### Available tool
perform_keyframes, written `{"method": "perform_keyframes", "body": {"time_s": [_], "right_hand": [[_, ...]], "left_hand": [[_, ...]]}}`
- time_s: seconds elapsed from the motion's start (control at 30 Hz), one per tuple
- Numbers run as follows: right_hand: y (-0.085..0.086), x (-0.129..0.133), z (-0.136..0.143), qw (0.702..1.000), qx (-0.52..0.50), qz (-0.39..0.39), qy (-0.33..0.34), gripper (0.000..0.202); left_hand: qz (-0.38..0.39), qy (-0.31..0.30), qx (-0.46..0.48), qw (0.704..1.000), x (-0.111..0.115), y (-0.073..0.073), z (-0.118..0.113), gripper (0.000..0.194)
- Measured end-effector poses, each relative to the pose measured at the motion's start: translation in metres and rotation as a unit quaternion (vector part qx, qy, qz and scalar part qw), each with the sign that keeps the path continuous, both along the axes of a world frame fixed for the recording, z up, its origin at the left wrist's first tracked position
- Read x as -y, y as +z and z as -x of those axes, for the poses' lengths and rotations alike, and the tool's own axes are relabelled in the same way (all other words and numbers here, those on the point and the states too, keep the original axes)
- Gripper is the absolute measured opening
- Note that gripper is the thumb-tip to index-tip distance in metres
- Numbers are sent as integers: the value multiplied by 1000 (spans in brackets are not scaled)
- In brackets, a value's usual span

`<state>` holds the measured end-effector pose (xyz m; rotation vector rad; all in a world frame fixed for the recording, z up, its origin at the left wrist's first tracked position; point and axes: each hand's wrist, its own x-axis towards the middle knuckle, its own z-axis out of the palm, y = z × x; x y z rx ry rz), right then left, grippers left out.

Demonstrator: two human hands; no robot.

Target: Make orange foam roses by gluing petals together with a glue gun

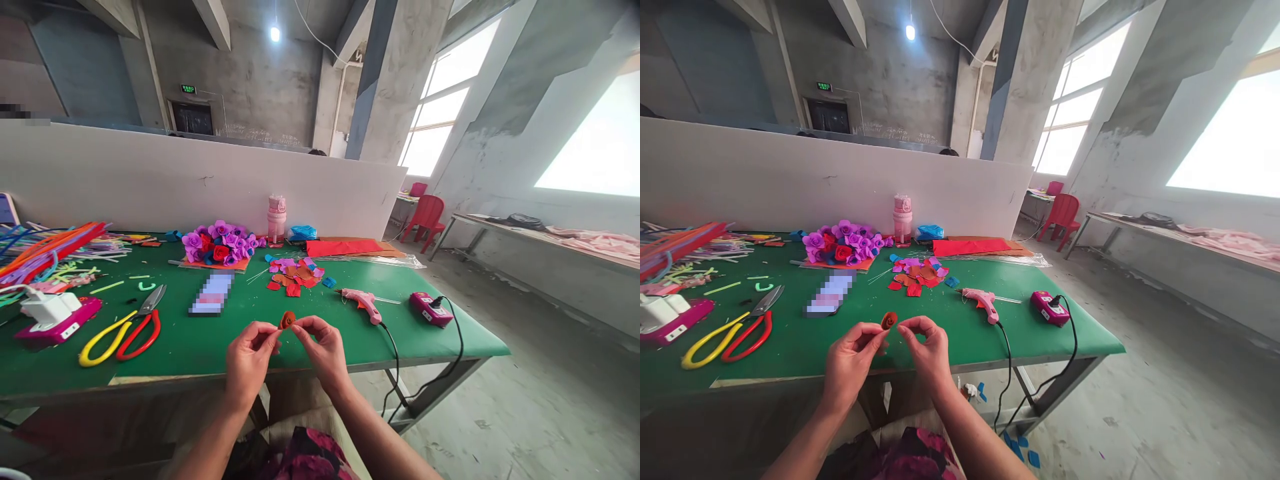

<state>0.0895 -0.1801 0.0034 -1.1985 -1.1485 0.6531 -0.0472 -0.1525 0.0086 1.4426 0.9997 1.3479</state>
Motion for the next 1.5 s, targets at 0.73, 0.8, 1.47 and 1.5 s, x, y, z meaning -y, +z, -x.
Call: {"method": "perform_keyframes", "body": {"time_s": [0.73, 0.8, 1.47, 1.5], "right_hand": [[10, -12, 1, 998, -15, 56, 36, 31], [11, -13, 5, 996, -26, 61, 63, 29], [4, -13, -3, 981, -89, 112, 131, 23], [4, -14, -8, 983, -72, 119, 123, 22]], "left_hand": [[186, -90, 138, 969, -4, 1, -3, 26], [186, -90, 138, 969, -4, 1, -4, 28], [174, -108, 51, 978, -7, -8, 3, 27], [166, -98, 47, 980, -10, -6, 2, 27]]}}
